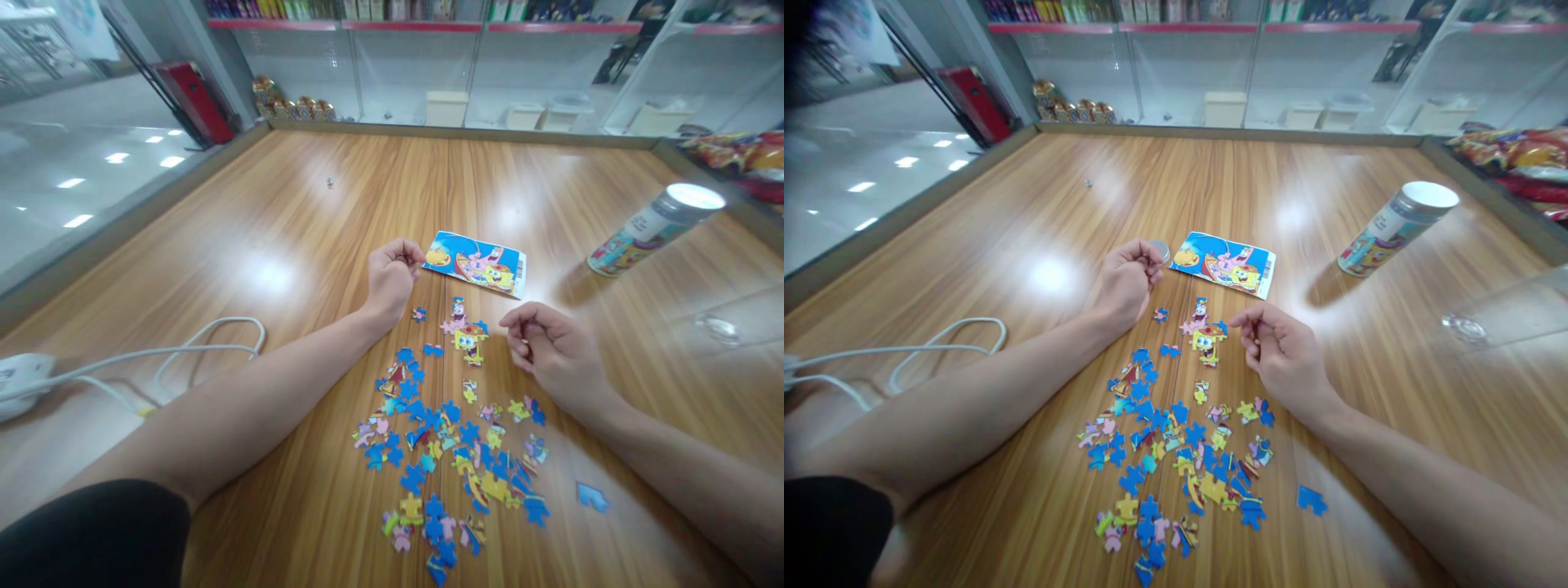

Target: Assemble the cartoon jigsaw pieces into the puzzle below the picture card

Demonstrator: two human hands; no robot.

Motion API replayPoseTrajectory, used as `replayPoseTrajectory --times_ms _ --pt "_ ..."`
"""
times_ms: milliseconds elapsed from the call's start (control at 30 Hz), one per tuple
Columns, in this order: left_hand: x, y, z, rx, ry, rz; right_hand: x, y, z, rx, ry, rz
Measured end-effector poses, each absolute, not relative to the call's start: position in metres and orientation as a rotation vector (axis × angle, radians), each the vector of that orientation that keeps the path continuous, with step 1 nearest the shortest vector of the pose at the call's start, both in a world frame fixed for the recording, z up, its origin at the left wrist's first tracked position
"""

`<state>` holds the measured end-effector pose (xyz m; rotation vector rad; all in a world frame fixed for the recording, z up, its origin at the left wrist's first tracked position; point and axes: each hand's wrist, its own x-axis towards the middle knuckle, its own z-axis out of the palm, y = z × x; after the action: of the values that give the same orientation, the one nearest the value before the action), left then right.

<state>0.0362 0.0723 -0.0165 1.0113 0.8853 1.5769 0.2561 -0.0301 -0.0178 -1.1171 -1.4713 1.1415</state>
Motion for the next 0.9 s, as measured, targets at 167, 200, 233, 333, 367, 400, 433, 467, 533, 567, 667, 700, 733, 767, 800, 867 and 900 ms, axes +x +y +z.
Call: replayPoseTrajectory --times_ms 167,200,233,333,367,400,433,467,533,567,667,700,733,767,800,867,900 --pt "0.0362 0.073 -0.017 0.974 0.893 1.604 0.2579 -0.0284 -0.0171 -1.143 -1.487 1.12" --pt "0.036 0.0735 -0.0173 0.972 0.894 1.606 0.2586 -0.0282 -0.0172 -1.124 -1.482 1.136" --pt "0.0358 0.0739 -0.0176 0.974 0.893 1.608 0.2592 -0.028 -0.0173 -1.096 -1.463 1.158" --pt "0.0349 0.0751 -0.0191 0.989 0.885 1.607 0.2595 -0.028 -0.0166 -1.006 -1.365 1.225" --pt "0.0345 0.0754 -0.0198 0.993 0.879 1.608 0.2592 -0.0284 -0.0161 -0.989 -1.338 1.244" --pt "0.0341 0.0757 -0.0205 0.998 0.873 1.611 0.2588 -0.0289 -0.0156 -0.976 -1.32 1.262" --pt "0.0337 0.076 -0.0212 1.004 0.87 1.613 0.2585 -0.0296 -0.0153 -0.968 -1.307 1.279" --pt "0.0334 0.0763 -0.0219 1.01 0.869 1.618 0.2585 -0.0304 -0.0151 -0.963 -1.298 1.296" --pt "0.0328 0.0764 -0.023 1.026 0.867 1.629 0.2591 -0.0317 -0.0156 -0.97 -1.31 1.319" --pt "0.0326 0.0762 -0.0234 1.036 0.866 1.634 0.2597 -0.0322 -0.0163 -0.984 -1.342 1.316" --pt "0.0324 0.0753 -0.0236 1.072 0.857 1.637 0.2615 -0.033 -0.0185 -1.056 -1.55 1.237" --pt "0.0324 0.075 -0.0236 1.08 0.858 1.637 0.2616 -0.033 -0.0188 -1.084 -1.632 1.185" --pt "0.0324 0.0747 -0.0237 1.086 0.859 1.638 0.2613 -0.0331 -0.0187 -1.107 -1.709 1.117" --pt "0.0324 0.0744 -0.0239 1.094 0.859 1.639 0.2606 -0.0332 -0.018 -1.123 -1.785 1.033" --pt "0.0323 0.0742 -0.0242 1.105 0.858 1.641 0.2596 -0.0333 -0.0168 -1.131 -1.855 0.938" --pt "0.032 0.074 -0.0251 1.138 0.86 1.648 0.2572 -0.0336 -0.0133 -1.106 -1.984 0.736" --pt "0.0318 0.0739 -0.0255 1.16 0.865 1.655 0.2561 -0.0337 -0.0114 -1.081 -2.044 0.637"
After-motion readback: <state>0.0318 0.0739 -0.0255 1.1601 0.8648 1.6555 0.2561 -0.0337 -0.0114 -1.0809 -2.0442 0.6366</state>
